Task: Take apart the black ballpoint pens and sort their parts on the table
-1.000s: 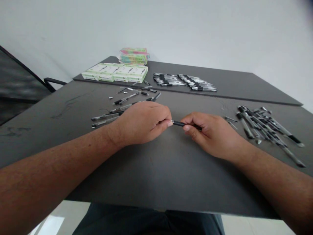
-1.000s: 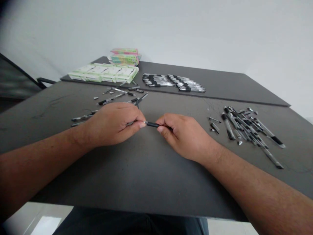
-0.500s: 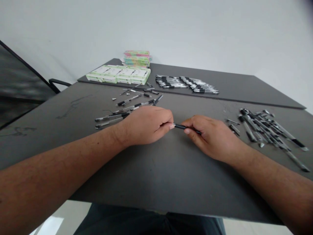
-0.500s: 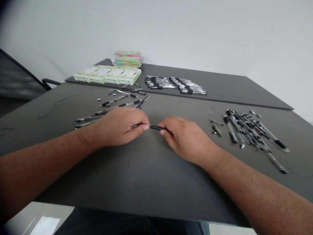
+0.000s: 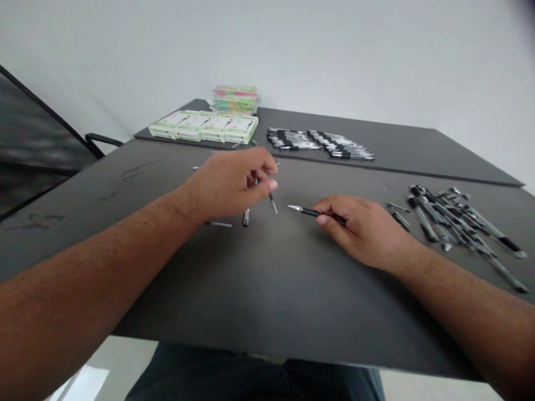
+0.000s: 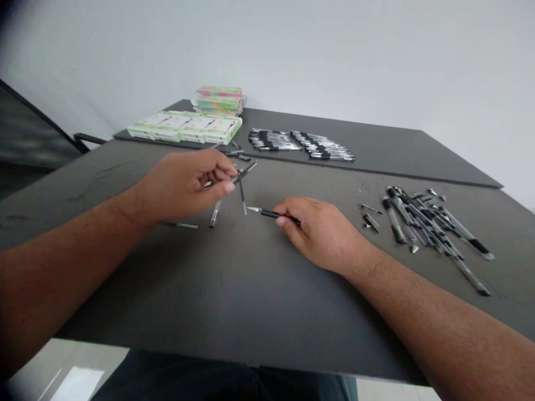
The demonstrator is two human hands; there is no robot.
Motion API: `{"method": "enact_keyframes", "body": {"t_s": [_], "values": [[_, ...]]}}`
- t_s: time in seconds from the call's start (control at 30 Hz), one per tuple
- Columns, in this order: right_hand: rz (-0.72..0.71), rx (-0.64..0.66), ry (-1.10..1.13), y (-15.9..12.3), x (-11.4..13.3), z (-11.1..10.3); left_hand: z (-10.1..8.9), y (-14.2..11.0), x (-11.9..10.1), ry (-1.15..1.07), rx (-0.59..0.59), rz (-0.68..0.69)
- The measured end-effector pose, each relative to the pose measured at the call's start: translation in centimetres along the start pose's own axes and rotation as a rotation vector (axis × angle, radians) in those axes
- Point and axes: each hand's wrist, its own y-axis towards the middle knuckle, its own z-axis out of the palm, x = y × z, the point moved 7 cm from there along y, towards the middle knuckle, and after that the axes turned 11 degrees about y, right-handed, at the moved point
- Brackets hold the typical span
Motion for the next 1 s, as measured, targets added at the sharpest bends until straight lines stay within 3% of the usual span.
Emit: {"method": "enact_keyframes", "body": {"t_s": [0.07,0.2,0.4,0.5,0.9,1.0], "values": [[0.007,-0.02,-0.017,0.0,-0.4,-0.1,-1.1,0.5,3.2,0.199,-0.018,-0.143],[0.003,-0.029,-0.03,-0.1,-0.5,-0.3,-0.8,0.7,9.1,0.543,0.207,-0.338],[-0.012,-0.021,-0.038,-0.1,-0.3,-0.3,1.0,0.3,12.9,0.524,0.278,-0.325],[-0.012,-0.03,-0.037,-0.1,-0.4,-0.3,1.7,0.0,13.6,0.534,0.357,-0.367],[-0.038,-0.024,-0.039,-0.2,0.0,-0.3,2.6,0.7,13.3,0.606,0.472,-0.332],[-0.053,-0.024,-0.037,-0.2,0.0,-0.3,2.9,0.6,13.4,0.614,0.532,-0.384]]}}
